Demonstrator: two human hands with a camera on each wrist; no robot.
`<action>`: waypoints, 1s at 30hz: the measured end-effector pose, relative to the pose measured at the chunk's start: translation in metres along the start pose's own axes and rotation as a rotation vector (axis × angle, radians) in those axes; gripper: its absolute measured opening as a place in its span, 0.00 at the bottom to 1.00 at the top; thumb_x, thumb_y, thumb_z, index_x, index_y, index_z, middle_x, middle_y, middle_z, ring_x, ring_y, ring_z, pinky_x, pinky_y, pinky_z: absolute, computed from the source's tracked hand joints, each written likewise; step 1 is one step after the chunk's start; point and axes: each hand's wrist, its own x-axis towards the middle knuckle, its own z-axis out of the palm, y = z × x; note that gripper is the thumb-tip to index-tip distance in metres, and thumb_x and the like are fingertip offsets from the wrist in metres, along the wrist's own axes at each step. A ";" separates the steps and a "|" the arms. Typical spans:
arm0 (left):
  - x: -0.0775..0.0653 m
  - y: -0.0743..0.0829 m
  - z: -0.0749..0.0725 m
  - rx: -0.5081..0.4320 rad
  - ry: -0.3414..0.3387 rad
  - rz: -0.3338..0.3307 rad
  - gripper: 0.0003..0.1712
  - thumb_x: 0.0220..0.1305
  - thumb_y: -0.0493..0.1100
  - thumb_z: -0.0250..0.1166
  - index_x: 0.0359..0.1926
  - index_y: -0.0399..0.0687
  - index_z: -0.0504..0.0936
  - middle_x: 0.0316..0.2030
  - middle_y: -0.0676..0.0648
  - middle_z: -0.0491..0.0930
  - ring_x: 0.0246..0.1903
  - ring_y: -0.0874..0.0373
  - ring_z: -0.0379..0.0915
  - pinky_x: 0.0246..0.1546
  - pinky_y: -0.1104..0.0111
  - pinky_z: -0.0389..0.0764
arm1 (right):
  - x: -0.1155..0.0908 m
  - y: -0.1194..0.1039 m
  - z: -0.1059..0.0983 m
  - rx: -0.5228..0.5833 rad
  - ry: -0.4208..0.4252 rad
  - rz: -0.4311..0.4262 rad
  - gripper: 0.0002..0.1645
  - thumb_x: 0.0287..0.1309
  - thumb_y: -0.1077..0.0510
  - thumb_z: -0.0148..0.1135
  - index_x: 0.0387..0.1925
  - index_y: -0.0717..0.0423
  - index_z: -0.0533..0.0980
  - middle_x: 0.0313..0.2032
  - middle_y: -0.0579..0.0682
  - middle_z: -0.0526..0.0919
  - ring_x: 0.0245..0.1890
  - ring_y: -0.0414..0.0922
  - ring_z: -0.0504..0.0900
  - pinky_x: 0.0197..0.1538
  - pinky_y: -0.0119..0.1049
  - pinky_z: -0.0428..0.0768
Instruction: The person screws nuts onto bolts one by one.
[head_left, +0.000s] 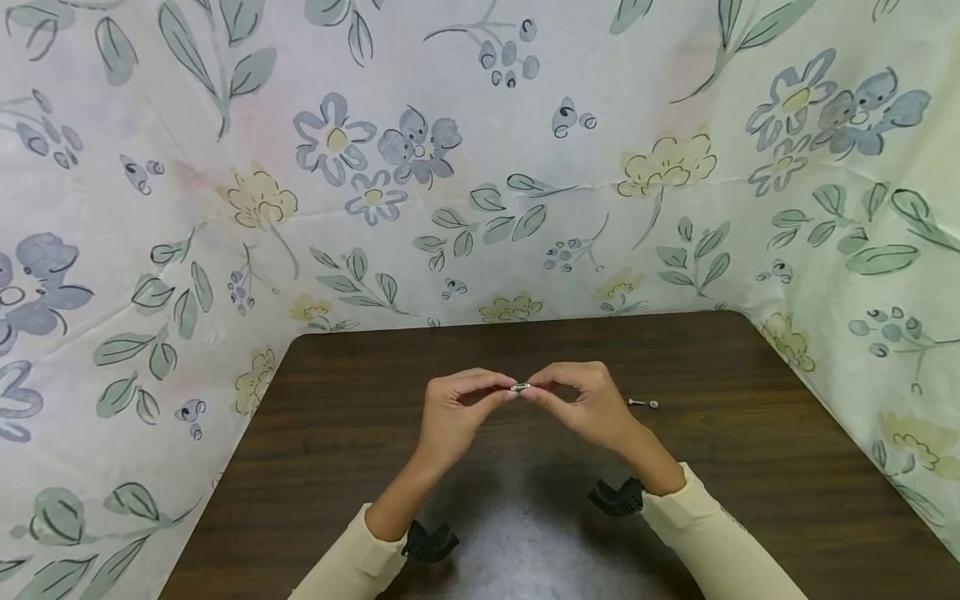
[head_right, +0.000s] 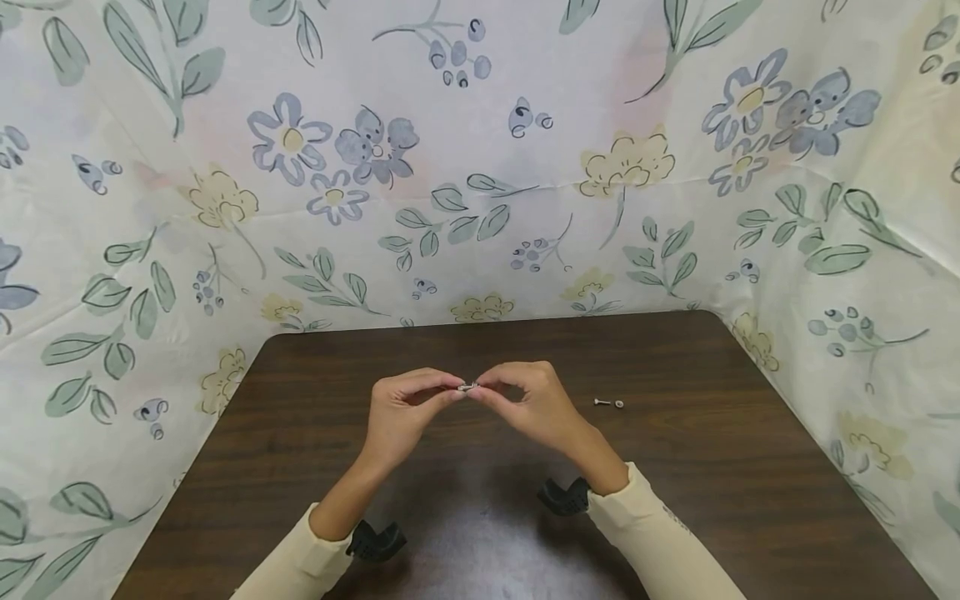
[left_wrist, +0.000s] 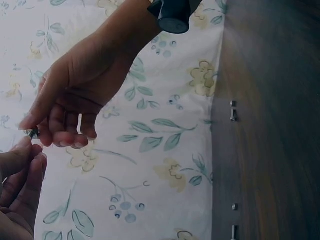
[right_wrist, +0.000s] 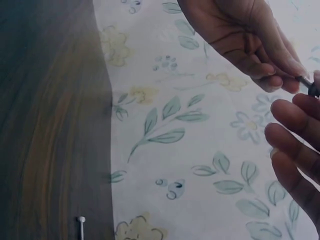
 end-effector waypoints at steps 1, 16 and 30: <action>0.000 0.000 0.000 0.003 0.002 -0.003 0.06 0.58 0.28 0.73 0.38 0.34 0.89 0.34 0.43 0.88 0.35 0.53 0.86 0.36 0.62 0.88 | 0.000 0.000 0.000 0.001 -0.003 0.004 0.02 0.64 0.62 0.69 0.36 0.53 0.86 0.31 0.43 0.88 0.29 0.36 0.84 0.33 0.28 0.82; 0.004 0.025 0.001 0.021 0.019 -0.002 0.05 0.57 0.24 0.72 0.35 0.30 0.88 0.33 0.39 0.87 0.34 0.57 0.85 0.35 0.63 0.88 | 0.002 -0.006 -0.002 -0.043 0.024 -0.017 0.23 0.44 0.75 0.77 0.44 0.58 0.85 0.37 0.49 0.89 0.31 0.39 0.86 0.36 0.30 0.85; 0.000 0.002 0.001 0.015 0.008 -0.015 0.07 0.56 0.24 0.72 0.37 0.33 0.89 0.34 0.41 0.88 0.34 0.55 0.85 0.35 0.58 0.88 | 0.001 -0.004 -0.002 -0.038 -0.010 0.013 0.12 0.55 0.68 0.74 0.40 0.51 0.86 0.33 0.42 0.87 0.29 0.35 0.82 0.34 0.27 0.82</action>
